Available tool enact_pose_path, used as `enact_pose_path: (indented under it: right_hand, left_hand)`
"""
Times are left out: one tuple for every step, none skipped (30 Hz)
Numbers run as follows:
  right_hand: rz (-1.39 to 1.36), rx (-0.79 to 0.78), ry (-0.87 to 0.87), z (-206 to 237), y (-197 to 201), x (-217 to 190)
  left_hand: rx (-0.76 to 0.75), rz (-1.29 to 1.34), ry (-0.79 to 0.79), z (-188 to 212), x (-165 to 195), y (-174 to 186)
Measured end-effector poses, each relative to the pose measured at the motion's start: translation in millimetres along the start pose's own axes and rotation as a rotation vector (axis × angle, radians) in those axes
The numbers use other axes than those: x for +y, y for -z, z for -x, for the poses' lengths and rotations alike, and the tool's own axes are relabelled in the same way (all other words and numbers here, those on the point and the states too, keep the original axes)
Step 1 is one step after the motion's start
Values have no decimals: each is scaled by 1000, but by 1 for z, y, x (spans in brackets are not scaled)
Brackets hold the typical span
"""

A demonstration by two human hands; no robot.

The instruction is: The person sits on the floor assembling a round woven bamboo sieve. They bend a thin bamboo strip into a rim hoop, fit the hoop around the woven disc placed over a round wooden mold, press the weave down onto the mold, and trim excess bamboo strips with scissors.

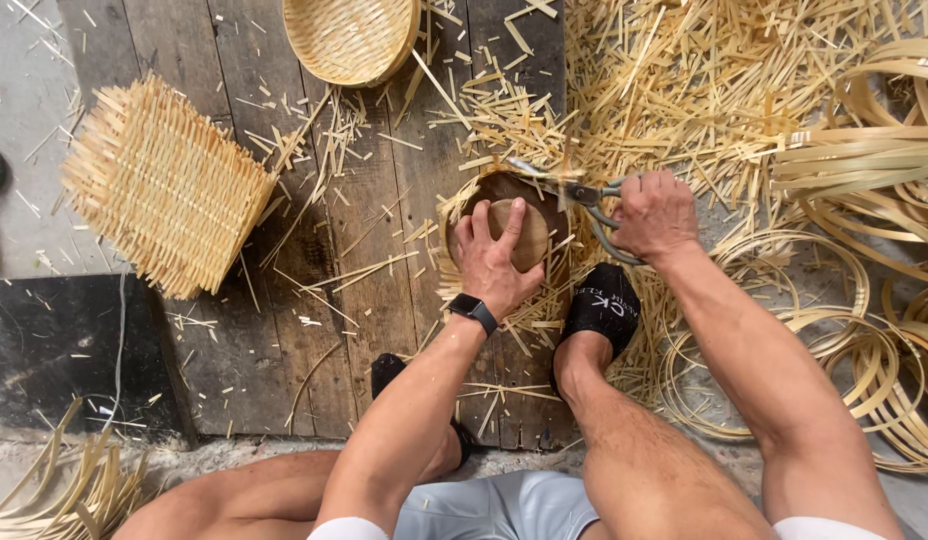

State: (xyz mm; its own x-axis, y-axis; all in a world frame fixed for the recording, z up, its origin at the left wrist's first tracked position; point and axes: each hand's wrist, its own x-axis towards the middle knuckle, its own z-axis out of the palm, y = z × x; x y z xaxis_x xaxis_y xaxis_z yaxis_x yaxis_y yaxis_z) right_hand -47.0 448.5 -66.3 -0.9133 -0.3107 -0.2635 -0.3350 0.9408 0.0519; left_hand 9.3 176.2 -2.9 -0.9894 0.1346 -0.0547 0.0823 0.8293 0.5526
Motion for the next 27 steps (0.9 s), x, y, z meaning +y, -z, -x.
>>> enact_pose_path:
  right_hand:
    - [-6, -126, -6, 1, -1, 5]
    - [-8, -87, 11, 2, -1, 10]
    - [-10, -45, 28, 2, 0, 13]
    - [-12, -5, 45, 3, 0, 14]
    - [11, 126, 72, 2, 1, 13]
    - [33, 255, 97, 1, 3, 11]
    - [56, 385, 124, -1, 3, 7]
    - [58, 374, 116, -4, 5, 2]
    - [59, 365, 107, -6, 6, -2]
    - [61, 357, 96, -7, 5, -3]
    - [52, 217, 75, -7, 6, -3]
    - [46, 78, 57, -8, 7, -1]
    - [38, -67, 46, -6, 8, 3]
    - [41, -8, 61, -4, 10, 8]
    - [45, 55, 77, -1, 11, 12]
    - [48, 116, 94, 0, 12, 14]
    - [46, 173, 100, 1, 13, 14]
    - [46, 229, 111, 2, 12, 13]
    - [45, 286, 128, 0, 12, 9]
    - [31, 350, 125, -2, 10, 4]
    - [14, 418, 117, -5, 7, -2]
    - [-4, 484, 108, -7, 6, -5]
    - [6, 362, 83, -8, 3, -6]
    - [20, 241, 57, -10, 1, -4]
    - [33, 120, 34, -10, 0, 0]
    - [59, 109, 60, -7, -1, 6]
    - [87, 100, 86, -4, -1, 12]
  left_hand:
    - [-29, 5, -21, 0, -3, 4]
    - [-56, 10, -39, -1, -5, 6]
    - [-53, 21, -56, -1, -6, 9]
    - [-52, 33, -72, -1, -7, 11]
    - [-48, 46, -87, -2, -8, 13]
    - [-93, 50, -116, -3, -9, 15]
    - [-137, 55, -144, -5, -11, 17]
    - [-185, 59, -167, -6, -12, 20]
    - [-197, 58, -174, -6, -13, 22]
    - [-208, 55, -185, -7, -14, 24]
    - [-220, 55, -201, -8, -14, 25]
    - [-210, 53, -155, -8, -12, 24]
    - [-204, 52, -103, -8, -9, 23]
    - [-198, 50, -51, -6, -6, 20]
    - [-135, 56, 8, -5, -2, 16]
    - [-73, 62, 69, -4, 4, 10]
    - [-12, 70, 126, -3, 6, 6]
    - [-19, 58, 122, -3, 7, 3]
    - [-24, 44, 123, -3, 7, 0]
    - [-30, 26, 121, -2, 5, -1]
    - [-46, 35, 100, -3, 3, -2]
    - [-63, 43, 79, -2, 0, -1]
    - [-81, 53, 57, -2, -3, 0]
    - [-88, 43, 37, -3, -6, 2]
    - [-93, 33, 20, -3, -8, 4]
    - [-101, 23, 8, -3, -10, 6]
    - [-124, 26, -4, -4, -12, 8]
